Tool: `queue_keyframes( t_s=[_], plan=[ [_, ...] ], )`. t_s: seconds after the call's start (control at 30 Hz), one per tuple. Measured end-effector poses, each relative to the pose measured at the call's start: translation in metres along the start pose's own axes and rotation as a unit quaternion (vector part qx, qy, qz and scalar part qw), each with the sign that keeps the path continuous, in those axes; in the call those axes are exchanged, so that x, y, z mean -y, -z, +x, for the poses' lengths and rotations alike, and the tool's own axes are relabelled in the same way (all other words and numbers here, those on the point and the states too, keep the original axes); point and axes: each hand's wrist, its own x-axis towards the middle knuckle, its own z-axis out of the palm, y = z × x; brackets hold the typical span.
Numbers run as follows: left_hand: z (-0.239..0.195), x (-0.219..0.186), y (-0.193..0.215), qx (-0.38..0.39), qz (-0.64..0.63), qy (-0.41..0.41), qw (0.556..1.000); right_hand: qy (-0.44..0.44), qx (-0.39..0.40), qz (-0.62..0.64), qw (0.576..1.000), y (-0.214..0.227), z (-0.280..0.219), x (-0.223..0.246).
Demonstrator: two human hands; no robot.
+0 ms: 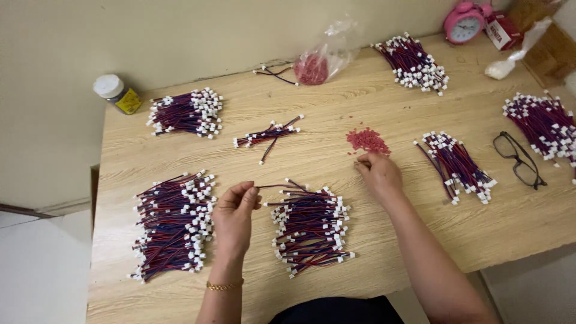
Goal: Sorting and inspecting wire cable assemblies on a wooden table in a factory setting
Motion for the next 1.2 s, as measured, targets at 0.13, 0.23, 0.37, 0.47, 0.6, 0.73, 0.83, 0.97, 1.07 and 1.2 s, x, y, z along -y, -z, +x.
queue_keyframes(
  t_s=[0.13, 0.23, 0.37, 0.47, 0.6, 0.73, 0.83, 0.97, 1.07, 1.2],
  plan=[
    [-0.005, 0.000, -0.003, 0.005, -0.005, -0.008, 1.000, 0.013, 0.008, -0.013, 1.000, 0.008, 0.004, 0.015],
    [-0.002, 0.012, -0.005, 0.000, -0.023, -0.013, 1.000, 0.024, 0.006, -0.082, 0.996, -0.004, 0.011, 0.007],
    [0.002, 0.024, -0.009, 0.006, -0.056, -0.016, 0.998, 0.019, -0.012, -0.018, 1.000, -0.020, 0.016, -0.004],
    [0.001, 0.025, -0.012, 0.002, -0.069, -0.011, 0.998, -0.035, -0.007, 0.158, 0.987, -0.010, 0.005, 0.020],
    [-0.001, 0.032, -0.021, 0.020, -0.112, 0.018, 0.993, -0.003, 0.009, 0.456, 0.890, 0.031, -0.030, 0.096],
    [-0.018, 0.009, -0.031, 0.044, -0.150, 0.043, 0.987, 0.032, 0.030, 0.496, 0.867, 0.054, -0.063, 0.158],
    [-0.029, -0.003, -0.034, 0.059, -0.135, 0.048, 0.988, 0.072, 0.071, 0.519, 0.849, 0.048, -0.069, 0.171],
    [-0.034, 0.001, -0.032, 0.071, -0.140, 0.029, 0.987, 0.075, 0.084, 0.476, 0.872, 0.040, -0.072, 0.177],
    [-0.035, 0.008, -0.031, 0.070, -0.140, 0.016, 0.988, 0.074, 0.078, 0.484, 0.868, 0.034, -0.074, 0.177],
    [-0.039, 0.000, -0.033, 0.061, -0.132, 0.001, 0.989, 0.096, 0.067, 0.485, 0.866, 0.053, -0.079, 0.194]
  ],
)
